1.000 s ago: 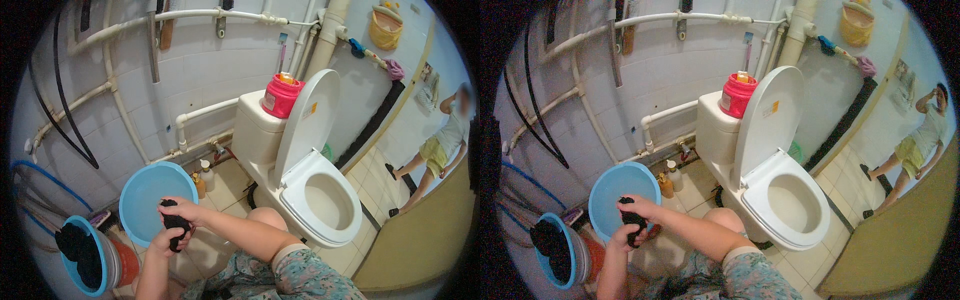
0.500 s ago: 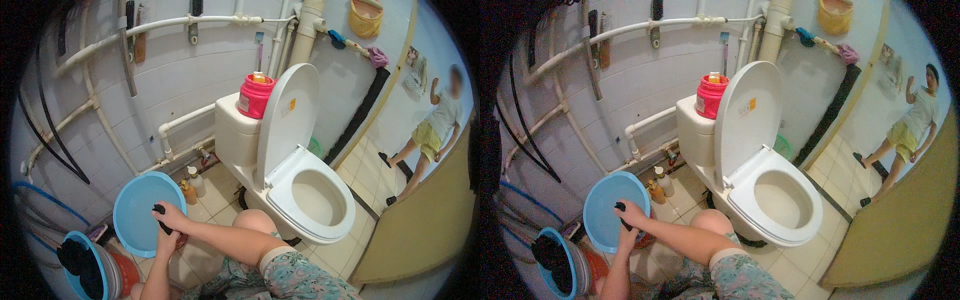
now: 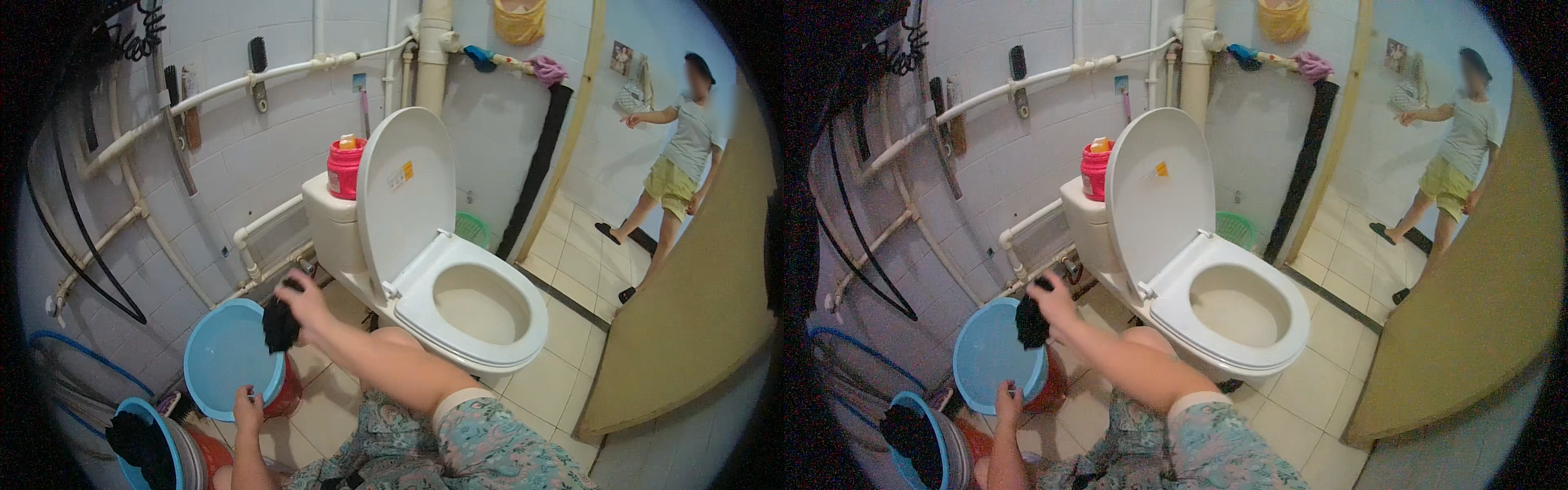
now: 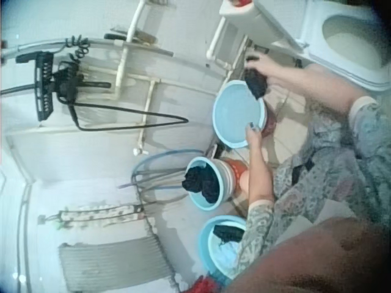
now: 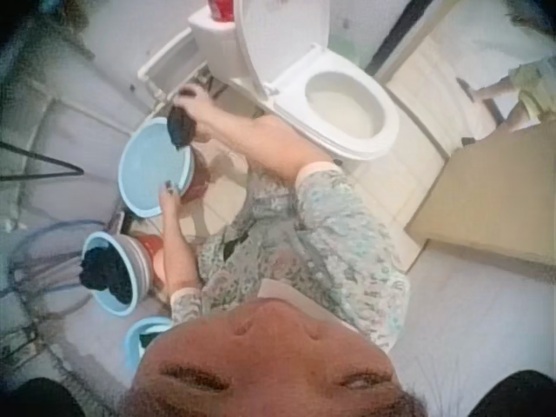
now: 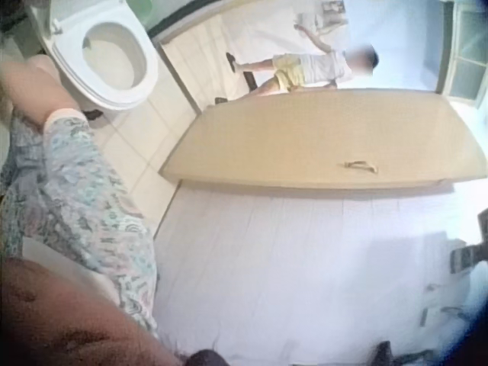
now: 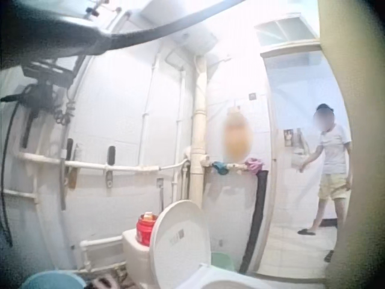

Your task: The person sits on the floor and washes a black garment by hand in a blue basin. They repeatedly submerge, wring, and scrub the item, then apply liquid detergent from a bottle and continue scrubbing to create suds.

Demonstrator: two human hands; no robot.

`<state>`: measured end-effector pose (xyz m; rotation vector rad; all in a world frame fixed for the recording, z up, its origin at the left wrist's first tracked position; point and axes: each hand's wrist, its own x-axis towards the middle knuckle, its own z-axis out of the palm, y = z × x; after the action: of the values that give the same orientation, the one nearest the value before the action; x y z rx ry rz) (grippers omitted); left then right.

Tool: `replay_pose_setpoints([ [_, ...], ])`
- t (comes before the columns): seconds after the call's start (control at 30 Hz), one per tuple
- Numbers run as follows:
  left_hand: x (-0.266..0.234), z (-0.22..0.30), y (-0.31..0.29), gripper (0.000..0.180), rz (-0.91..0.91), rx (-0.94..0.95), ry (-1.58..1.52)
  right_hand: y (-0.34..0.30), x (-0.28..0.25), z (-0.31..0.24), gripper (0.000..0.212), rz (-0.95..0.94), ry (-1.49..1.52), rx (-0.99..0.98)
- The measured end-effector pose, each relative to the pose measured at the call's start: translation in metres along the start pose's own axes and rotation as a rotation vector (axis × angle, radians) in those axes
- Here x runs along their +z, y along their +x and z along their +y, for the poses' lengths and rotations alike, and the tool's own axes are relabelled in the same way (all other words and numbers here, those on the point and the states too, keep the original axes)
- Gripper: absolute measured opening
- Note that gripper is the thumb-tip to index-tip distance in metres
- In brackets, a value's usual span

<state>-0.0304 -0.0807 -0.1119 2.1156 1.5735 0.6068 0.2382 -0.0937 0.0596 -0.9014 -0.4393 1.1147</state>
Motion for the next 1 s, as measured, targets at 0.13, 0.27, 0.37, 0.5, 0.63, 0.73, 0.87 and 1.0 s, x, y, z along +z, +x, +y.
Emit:
replay_pose_setpoints([
  [0.13, -0.013, 0.007, -0.006, 0.028, 0.132, 0.047, -0.070, -0.046, -0.019, -0.122, 0.043, 0.057, 0.175, -0.267],
  [0.27, -0.019, 0.014, 0.000, 0.025, 0.222, 0.063, -0.155, -0.042, -0.105, -0.226, 0.034, 0.191, 0.239, -0.701],
  [0.37, -0.018, 0.009, 0.003, 0.024, 0.280, 0.098, -0.248, -0.057, -0.121, -0.282, 0.043, 0.352, 0.367, -0.769],
  [0.5, -0.027, 0.006, 0.008, 0.025, 0.267, 0.062, -0.350, -0.049, -0.092, -0.258, 0.027, 0.289, 0.207, -0.715],
  [0.63, -0.012, -0.029, 0.028, 0.026, 0.157, -0.088, -0.766, -0.024, -0.027, -0.139, 0.023, -0.017, 0.148, -0.344],
  [0.73, -0.049, 0.036, 0.008, 0.039, -0.109, -0.217, -1.100, -0.020, -0.006, -0.044, 0.029, -0.069, 0.050, 0.036],
  [0.87, -0.068, 0.067, 0.001, 0.058, -0.345, -0.199, -1.425, -0.020, 0.018, 0.051, 0.032, -0.285, -0.034, 0.346],
  [1.0, -0.069, 0.064, 0.002, 0.057, -0.304, -0.197, -1.526, -0.032, 0.054, 0.089, 0.035, -0.400, -0.129, 0.498],
])
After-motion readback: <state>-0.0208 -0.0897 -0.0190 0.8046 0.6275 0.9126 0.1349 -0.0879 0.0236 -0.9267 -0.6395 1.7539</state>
